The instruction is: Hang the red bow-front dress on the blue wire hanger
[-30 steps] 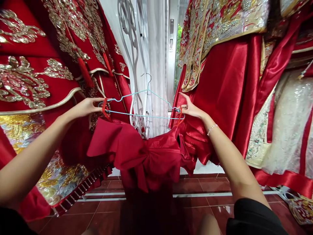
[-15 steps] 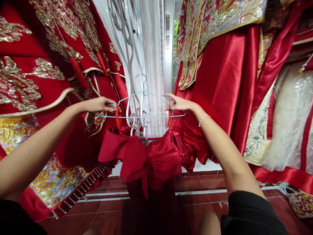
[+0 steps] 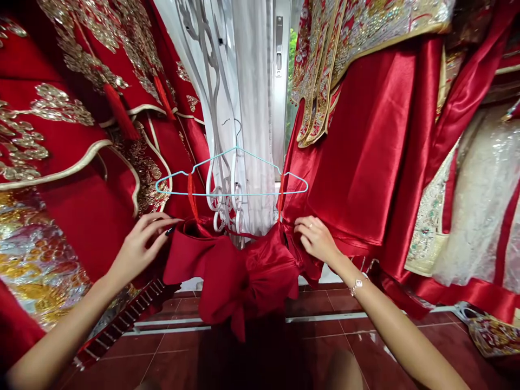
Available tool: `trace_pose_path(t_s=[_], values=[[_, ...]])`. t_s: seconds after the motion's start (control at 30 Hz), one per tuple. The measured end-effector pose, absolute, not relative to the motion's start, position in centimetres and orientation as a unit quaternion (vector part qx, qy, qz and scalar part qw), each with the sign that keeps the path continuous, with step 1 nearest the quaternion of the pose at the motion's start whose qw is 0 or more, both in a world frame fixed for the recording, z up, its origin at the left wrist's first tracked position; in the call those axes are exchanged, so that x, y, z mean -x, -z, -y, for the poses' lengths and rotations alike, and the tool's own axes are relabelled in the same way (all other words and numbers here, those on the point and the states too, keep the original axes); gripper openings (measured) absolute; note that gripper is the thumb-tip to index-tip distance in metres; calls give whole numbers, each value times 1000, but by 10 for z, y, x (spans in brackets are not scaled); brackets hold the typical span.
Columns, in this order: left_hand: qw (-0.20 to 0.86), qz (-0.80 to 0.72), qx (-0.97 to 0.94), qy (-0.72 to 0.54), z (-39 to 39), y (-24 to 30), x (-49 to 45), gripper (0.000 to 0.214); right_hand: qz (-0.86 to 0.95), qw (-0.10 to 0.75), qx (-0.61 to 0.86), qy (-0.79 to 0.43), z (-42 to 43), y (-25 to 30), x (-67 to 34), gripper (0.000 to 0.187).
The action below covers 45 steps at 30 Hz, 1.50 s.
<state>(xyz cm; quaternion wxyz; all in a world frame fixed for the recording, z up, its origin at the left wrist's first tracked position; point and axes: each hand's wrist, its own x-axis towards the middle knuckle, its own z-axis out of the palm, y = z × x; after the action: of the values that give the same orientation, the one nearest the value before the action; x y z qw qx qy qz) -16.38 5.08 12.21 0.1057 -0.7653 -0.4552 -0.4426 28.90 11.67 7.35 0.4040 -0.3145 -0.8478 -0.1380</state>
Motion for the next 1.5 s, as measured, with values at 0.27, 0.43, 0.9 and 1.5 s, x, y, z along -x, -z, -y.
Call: trace_pose_path(t_s=[0.27,0.43,0.9,1.5], values=[[-36,448,826,340,-48,-144,158,44,916,110,380,64,-125,-31,-289,41],[-54,540,806,235,-56,-161,156,45,921,27,385,44,-123,-35,-297,32],[-179,433,877,105,-62,-177,172,23,893,232,384,-18,-99,-67,-314,16],[-142,530,769,329,-73,-121,217,21,692,595,395,106,-120,-92,-273,18]])
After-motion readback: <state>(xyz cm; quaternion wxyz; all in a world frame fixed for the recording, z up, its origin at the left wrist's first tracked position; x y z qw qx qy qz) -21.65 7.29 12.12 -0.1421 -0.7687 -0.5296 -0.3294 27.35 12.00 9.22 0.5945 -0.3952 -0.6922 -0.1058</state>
